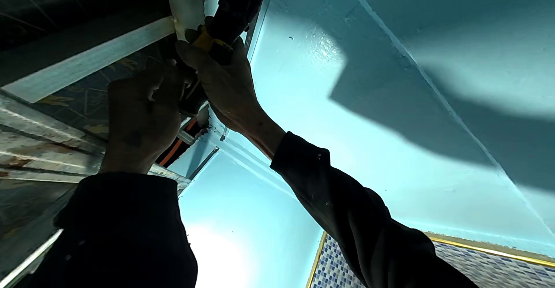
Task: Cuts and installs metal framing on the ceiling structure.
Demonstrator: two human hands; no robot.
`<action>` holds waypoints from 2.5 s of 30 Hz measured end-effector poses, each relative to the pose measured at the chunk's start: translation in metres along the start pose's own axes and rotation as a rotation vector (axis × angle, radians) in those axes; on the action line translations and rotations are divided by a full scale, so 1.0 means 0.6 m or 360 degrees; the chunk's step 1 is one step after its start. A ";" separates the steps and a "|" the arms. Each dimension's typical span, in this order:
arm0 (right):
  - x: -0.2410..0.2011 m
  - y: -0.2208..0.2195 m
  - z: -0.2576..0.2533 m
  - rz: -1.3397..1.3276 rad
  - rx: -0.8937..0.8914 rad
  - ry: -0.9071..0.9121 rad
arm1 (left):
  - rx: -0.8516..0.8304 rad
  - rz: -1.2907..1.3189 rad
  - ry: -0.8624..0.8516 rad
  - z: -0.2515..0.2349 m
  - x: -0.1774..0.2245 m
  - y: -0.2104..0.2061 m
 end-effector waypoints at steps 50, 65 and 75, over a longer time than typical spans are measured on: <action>-0.002 -0.005 -0.003 -0.0164 0.0274 -0.0048 | 0.0091 0.0066 0.0026 -0.006 -0.008 0.005; -0.015 0.002 0.008 -0.0005 0.0292 -0.0119 | 0.0111 0.0124 0.0089 -0.001 0.000 0.007; -0.012 -0.004 -0.003 0.0093 0.0379 -0.0074 | 0.0114 0.0243 0.0134 -0.008 -0.004 0.001</action>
Point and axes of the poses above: each hand's wrist, its own z-axis away from the middle knuckle, its own y-axis out of the back of the hand, x = y × z, the point moved 9 cm from there along -z, towards the middle knuckle, and after that the axes turned 6 degrees about -y, right-handed, at the moved point
